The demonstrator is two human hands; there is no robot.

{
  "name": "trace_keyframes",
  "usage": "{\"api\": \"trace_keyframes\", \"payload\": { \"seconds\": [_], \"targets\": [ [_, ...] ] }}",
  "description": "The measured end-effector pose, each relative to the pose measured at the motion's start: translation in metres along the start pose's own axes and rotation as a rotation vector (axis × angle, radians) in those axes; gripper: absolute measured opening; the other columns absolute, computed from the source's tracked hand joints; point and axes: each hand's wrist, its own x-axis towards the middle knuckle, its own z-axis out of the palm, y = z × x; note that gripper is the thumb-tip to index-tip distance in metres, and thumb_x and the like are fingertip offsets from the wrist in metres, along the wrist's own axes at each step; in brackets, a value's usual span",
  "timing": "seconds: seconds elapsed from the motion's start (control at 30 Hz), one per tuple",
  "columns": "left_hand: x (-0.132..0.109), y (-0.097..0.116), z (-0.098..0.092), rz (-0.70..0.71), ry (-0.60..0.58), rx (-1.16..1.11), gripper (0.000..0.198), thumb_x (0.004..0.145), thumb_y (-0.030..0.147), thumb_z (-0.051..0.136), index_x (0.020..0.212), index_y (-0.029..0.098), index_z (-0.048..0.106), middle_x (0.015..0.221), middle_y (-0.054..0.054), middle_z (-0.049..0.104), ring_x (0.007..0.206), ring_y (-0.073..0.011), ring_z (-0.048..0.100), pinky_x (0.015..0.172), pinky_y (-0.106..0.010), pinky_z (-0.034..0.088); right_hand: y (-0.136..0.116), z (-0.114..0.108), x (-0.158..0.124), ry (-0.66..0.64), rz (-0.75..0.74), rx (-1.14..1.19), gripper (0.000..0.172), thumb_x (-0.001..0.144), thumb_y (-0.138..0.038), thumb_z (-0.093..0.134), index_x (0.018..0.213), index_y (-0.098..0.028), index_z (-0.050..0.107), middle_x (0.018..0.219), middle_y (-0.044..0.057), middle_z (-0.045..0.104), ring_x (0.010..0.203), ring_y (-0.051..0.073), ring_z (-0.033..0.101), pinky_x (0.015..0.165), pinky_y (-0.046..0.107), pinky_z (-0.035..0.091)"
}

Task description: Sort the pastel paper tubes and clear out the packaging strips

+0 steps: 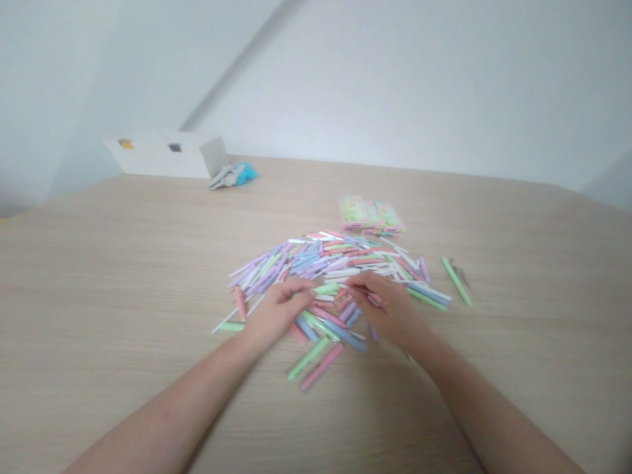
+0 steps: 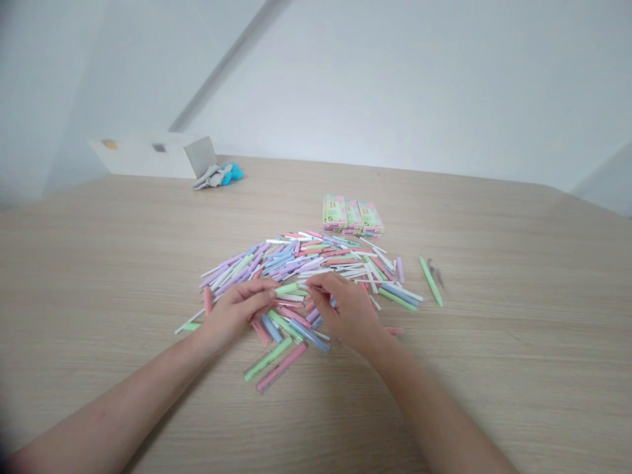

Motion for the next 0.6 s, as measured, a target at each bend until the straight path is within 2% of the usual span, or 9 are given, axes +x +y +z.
{"api": "trace_keyframes", "payload": {
  "seconds": [0.2, 0.33, 0.47, 0.6],
  "targets": [
    [-0.0036, 0.0060, -0.0002, -0.003, -0.057, 0.077, 0.033, 0.077, 0.038, 0.065, 0.100, 0.016, 0.069, 0.068, -0.001, 0.067, 0.043, -0.0115, 0.058, 0.036, -0.018, 0.037, 0.0031, -0.0010, -0.0034, -0.037, -0.036, -0.059, 0.020, 0.088, -0.014, 0.050, 0.101, -0.021, 0.063, 0.090, 0.003, 0.069, 0.084, 0.015, 0.064, 0.074, 0.025, 0.047],
    [-0.0051, 0.0060, 0.0014, 0.023, -0.069, 0.164, 0.026, 0.080, 0.037, 0.062, 0.095, 0.018, 0.070, 0.068, -0.001, 0.069, 0.042, -0.0113, 0.058, 0.035, -0.018, 0.036, 0.0008, 0.0010, -0.0054, -0.067, -0.048, -0.185, 0.021, 0.086, -0.014, 0.052, 0.101, -0.023, 0.064, 0.097, 0.003, 0.070, 0.094, 0.018, 0.063, 0.082, 0.030, 0.046],
    [-0.0035, 0.0023, 0.0025, 0.039, -0.130, 0.178, 0.029, 0.079, 0.037, 0.063, 0.100, 0.017, 0.070, 0.081, -0.004, 0.072, 0.049, -0.0129, 0.061, 0.040, -0.020, 0.045, -0.0018, 0.0043, -0.0078, -0.098, -0.003, -0.280, 0.028, 0.088, -0.015, 0.049, 0.113, -0.021, 0.059, 0.106, 0.006, 0.069, 0.101, 0.021, 0.062, 0.087, 0.035, 0.046],
    [-0.0015, 0.0001, 0.0029, 0.033, -0.216, 0.188, 0.032, 0.081, 0.038, 0.061, 0.103, 0.017, 0.069, 0.088, -0.005, 0.072, 0.054, -0.0128, 0.063, 0.044, -0.020, 0.049, -0.0010, 0.0071, -0.0103, -0.162, -0.039, -0.321, 0.035, 0.089, -0.013, 0.044, 0.122, -0.021, 0.054, 0.112, 0.009, 0.067, 0.104, 0.022, 0.060, 0.088, 0.036, 0.046]
  ]
}}
